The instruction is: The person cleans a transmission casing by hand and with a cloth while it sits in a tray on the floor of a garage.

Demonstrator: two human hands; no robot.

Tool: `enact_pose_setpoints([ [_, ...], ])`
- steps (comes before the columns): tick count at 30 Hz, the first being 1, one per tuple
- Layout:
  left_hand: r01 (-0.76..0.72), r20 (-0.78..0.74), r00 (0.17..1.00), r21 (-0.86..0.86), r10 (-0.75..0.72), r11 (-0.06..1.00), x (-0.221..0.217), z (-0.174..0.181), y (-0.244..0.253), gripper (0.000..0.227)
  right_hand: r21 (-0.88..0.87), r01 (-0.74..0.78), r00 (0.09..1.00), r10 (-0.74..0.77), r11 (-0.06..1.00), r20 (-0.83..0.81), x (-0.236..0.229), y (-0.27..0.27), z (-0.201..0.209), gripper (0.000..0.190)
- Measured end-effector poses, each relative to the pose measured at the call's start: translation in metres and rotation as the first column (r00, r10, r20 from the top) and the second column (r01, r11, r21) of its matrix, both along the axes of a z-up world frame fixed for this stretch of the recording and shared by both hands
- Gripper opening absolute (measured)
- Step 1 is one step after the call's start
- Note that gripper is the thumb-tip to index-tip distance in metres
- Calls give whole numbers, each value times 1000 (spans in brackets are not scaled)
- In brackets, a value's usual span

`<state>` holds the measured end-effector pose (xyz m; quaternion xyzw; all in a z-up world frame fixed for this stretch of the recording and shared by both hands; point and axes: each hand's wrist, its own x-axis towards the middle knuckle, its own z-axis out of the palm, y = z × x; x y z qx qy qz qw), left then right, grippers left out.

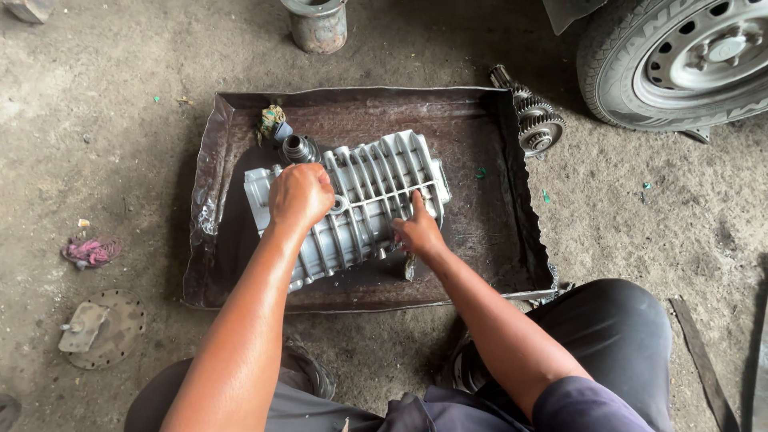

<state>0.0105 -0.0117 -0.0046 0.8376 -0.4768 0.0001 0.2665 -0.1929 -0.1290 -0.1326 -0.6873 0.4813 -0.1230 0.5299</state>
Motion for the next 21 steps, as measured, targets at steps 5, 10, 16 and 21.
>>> enact_pose_setpoints([
  [5,-45,-57,997,61,49,997,-2,4,-1,12,-444,-274,910,81,853,-406,-24,8,-11,104],
  [10,-6,14,1000,-7,6,1000,0,1,0,11,-285,-66,957,-19,956,-288,-23,48,2,109],
  [16,-19,2,1000,15,19,1000,1,-1,0,11,-396,-140,965,34,908,-262,-18,16,14,102],
  [21,-80,-82,993,87,87,993,1,6,-2,13,-399,-208,942,72,893,-329,-24,11,-2,104],
])
